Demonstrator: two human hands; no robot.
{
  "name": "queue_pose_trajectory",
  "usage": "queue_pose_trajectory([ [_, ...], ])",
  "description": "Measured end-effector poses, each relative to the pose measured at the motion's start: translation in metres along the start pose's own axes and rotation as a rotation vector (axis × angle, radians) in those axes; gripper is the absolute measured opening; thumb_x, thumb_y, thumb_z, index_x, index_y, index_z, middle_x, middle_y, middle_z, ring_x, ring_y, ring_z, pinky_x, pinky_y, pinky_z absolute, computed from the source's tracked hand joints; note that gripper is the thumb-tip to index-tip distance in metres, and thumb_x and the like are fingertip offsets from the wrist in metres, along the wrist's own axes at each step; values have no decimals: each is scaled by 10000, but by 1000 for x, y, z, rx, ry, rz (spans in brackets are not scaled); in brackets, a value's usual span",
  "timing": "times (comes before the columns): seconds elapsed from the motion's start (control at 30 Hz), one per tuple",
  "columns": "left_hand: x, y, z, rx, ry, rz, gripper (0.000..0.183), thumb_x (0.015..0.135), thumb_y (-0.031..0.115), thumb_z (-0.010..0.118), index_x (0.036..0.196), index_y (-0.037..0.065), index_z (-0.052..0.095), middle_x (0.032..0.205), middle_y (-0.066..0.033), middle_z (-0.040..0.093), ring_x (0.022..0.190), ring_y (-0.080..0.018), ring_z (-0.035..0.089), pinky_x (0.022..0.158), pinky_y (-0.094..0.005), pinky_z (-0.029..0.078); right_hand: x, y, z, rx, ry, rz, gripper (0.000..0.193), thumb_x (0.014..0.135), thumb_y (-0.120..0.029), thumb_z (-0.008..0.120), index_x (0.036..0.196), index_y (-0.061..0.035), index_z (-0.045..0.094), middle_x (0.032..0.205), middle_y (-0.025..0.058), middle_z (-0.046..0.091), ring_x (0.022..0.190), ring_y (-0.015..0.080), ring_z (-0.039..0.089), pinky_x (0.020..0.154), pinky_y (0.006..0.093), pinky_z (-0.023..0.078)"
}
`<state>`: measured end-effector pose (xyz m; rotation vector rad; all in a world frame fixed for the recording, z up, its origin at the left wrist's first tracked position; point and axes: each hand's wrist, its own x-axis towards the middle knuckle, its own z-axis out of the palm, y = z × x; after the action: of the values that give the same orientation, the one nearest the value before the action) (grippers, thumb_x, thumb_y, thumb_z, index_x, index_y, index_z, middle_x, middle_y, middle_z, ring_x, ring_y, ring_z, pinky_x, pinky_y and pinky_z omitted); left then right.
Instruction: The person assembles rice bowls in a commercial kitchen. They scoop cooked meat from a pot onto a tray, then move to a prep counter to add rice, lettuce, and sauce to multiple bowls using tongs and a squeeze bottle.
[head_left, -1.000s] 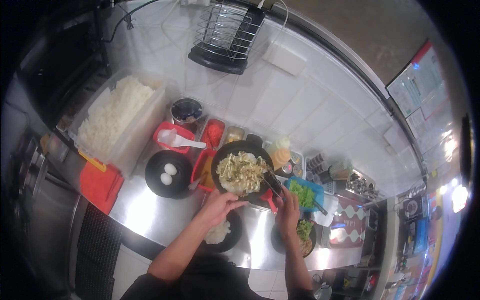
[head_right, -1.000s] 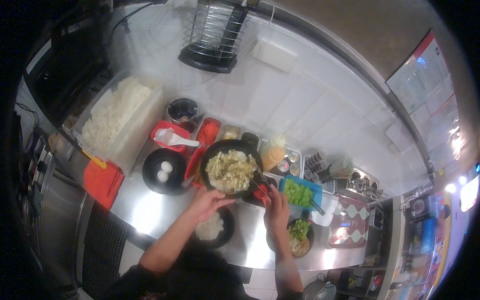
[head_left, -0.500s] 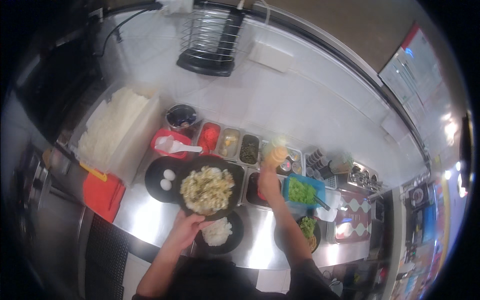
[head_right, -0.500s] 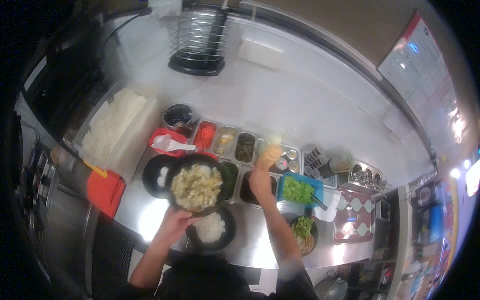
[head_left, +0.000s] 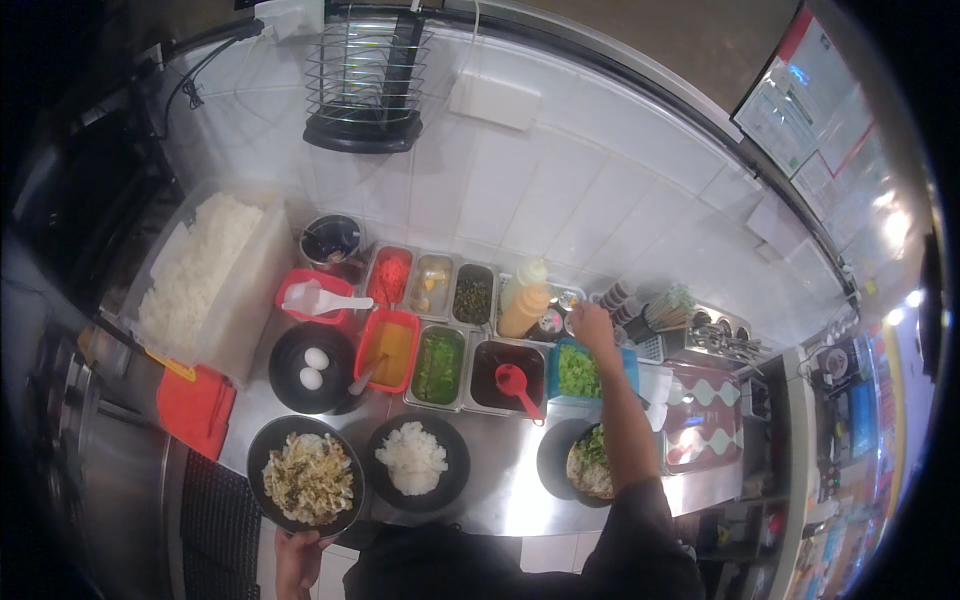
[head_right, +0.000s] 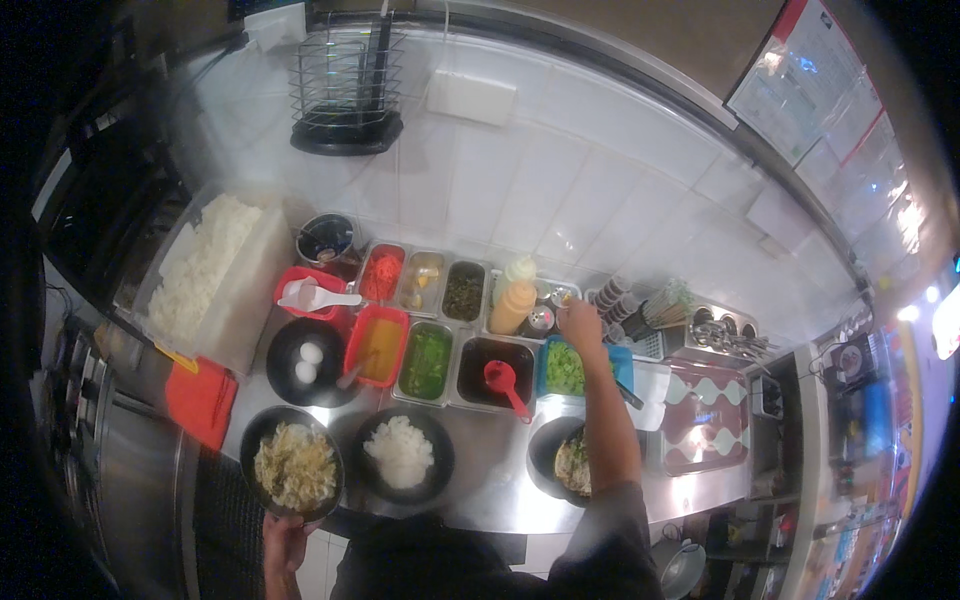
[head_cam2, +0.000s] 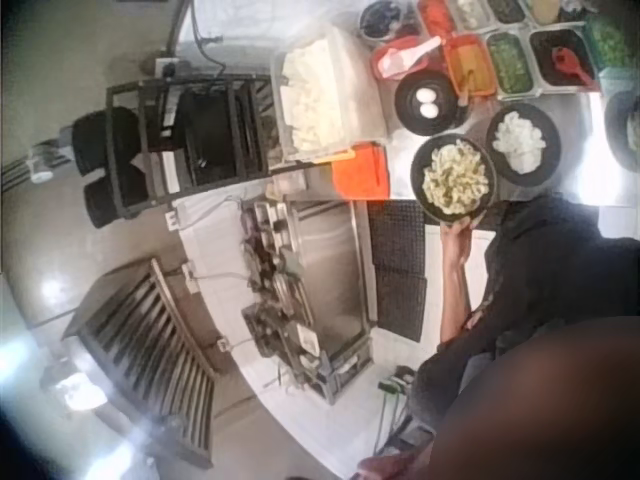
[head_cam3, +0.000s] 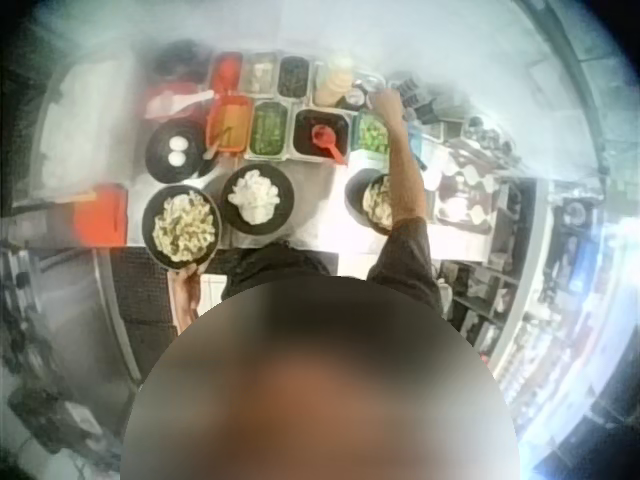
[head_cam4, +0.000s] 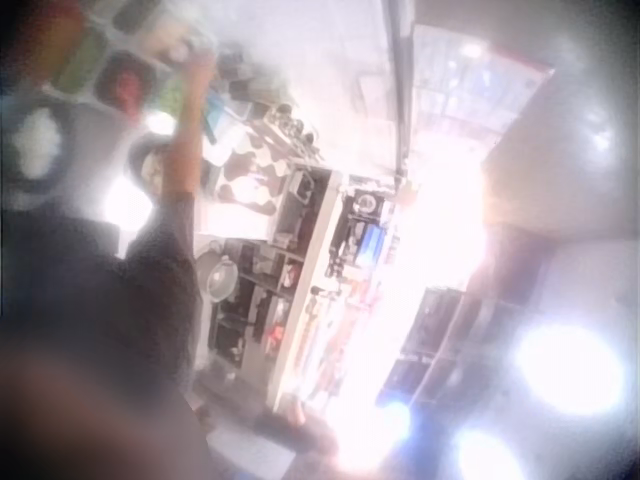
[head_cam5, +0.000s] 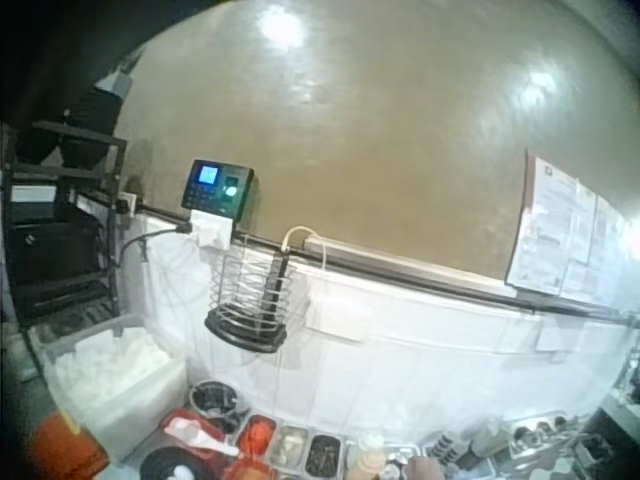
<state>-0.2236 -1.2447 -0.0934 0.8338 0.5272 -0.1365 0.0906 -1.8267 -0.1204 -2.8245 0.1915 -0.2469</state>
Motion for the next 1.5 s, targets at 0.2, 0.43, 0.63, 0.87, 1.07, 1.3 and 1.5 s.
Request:
queue_pose_trajectory([
  [0.2,-32,-21,26,33,58,35,730,742,-26,604,1439,-10,386,1352,-205,566,1166,-375,633,964,-547,559,52,8,46,-68,69,44,610,729,-460,789,1166,-45,695,1131,238,648,1110,408,587,946,483,481],
  [0.43,-51,-66,88,1,30,23,658,760,-42,618,1383,-55,408,1303,-222,591,1118,-382,657,928,-522,583,48,5,34,61,128,-4,643,727,-411,822,1184,-3,627,1154,215,639,1125,380,583,969,451,474],
  [0.63,-45,-104,150,72,-109,-98,651,824,-67,604,1427,-31,361,1382,-212,536,1248,-377,579,1007,-546,534,-17,2,-29,973,303,-125,549,799,-141,791,1232,9,489,1170,154,620,1104,258,617,962,374,489],
  [0.87,-30,-160,227,-42,-311,-147,627,886,-104,527,1466,46,339,1431,-172,507,1313,-351,525,1079,-565,467,-158,-49,-168,594,82,-466,701,757,-104,831,1379,-75,509,1139,130,608,1062,264,607,926,377,505],
  [1.07,-35,-194,264,69,-406,-174,703,920,-103,488,1512,105,171,1467,-173,433,1295,-321,547,1053,-480,525,-206,-66,-232,148,40,-730,666,646,-102,852,1281,-143,655,1211,123,626,1059,317,610,861,402,522],
  [1.3,-47,-216,271,88,-440,-147,728,911,-95,510,1505,101,137,1450,-158,433,1291,-293,544,1019,-457,553,-214,-74,-246,51,72,-862,747,620,-77,833,1327,-206,630,1183,75,627,1054,293,600,888,416,482],
  [1.5,-56,-217,271,50,-426,-156,740,909,-110,499,1520,100,139,1458,-165,430,1277,-303,557,1018,-456,559,-218,-76,-254,25,71,-908,738,621,-47,809,1318,-220,639,1166,70,620,1075,288,589,923,429,464],
])
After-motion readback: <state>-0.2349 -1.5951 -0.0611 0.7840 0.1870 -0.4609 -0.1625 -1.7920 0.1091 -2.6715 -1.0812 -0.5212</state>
